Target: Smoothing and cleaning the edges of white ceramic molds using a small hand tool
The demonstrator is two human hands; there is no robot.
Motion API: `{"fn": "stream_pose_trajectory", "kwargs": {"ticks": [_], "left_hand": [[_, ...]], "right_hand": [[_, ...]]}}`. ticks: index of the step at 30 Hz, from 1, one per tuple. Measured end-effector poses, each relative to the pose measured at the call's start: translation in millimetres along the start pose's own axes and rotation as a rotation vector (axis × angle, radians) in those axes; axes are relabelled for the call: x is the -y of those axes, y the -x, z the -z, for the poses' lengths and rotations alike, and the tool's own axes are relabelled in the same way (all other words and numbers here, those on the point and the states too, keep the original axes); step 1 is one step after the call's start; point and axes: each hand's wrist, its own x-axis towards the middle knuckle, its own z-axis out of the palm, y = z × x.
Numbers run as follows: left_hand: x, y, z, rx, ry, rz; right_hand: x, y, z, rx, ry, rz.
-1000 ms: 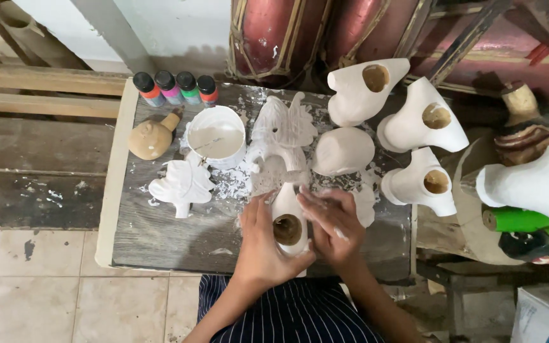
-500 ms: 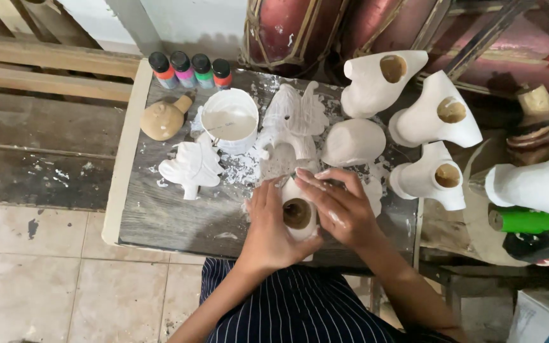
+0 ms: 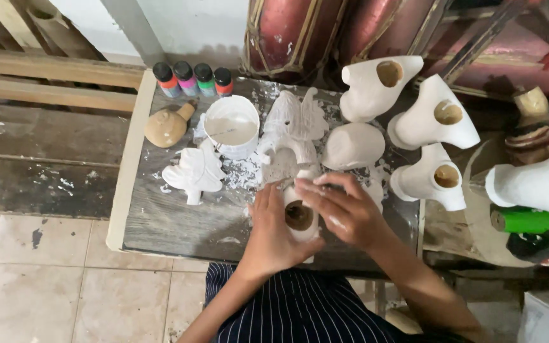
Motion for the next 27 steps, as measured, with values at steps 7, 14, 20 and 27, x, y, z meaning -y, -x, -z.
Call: {"fn": "stream_pose_trajectory", "kwargs": {"ticks": [7, 14, 20, 27], "left_hand": [[-13, -5, 10, -0.007, 0.019, -0.004], [-17, -5, 11, 0.016, 0.046, 0.025], [-20, -4, 16, 0.018, 0.014, 0.024], [-11, -1, 8, -0.001, -0.002, -0.01]], "right_hand": [[-4, 20, -7, -0.011, -0.005, 0.019], [6, 24, -10, -0.058, -0.033, -0.031], [-16, 29, -13, -0.128, 0.018, -0.057], [0, 44, -17, -0.142, -0.027, -0.065]]}}
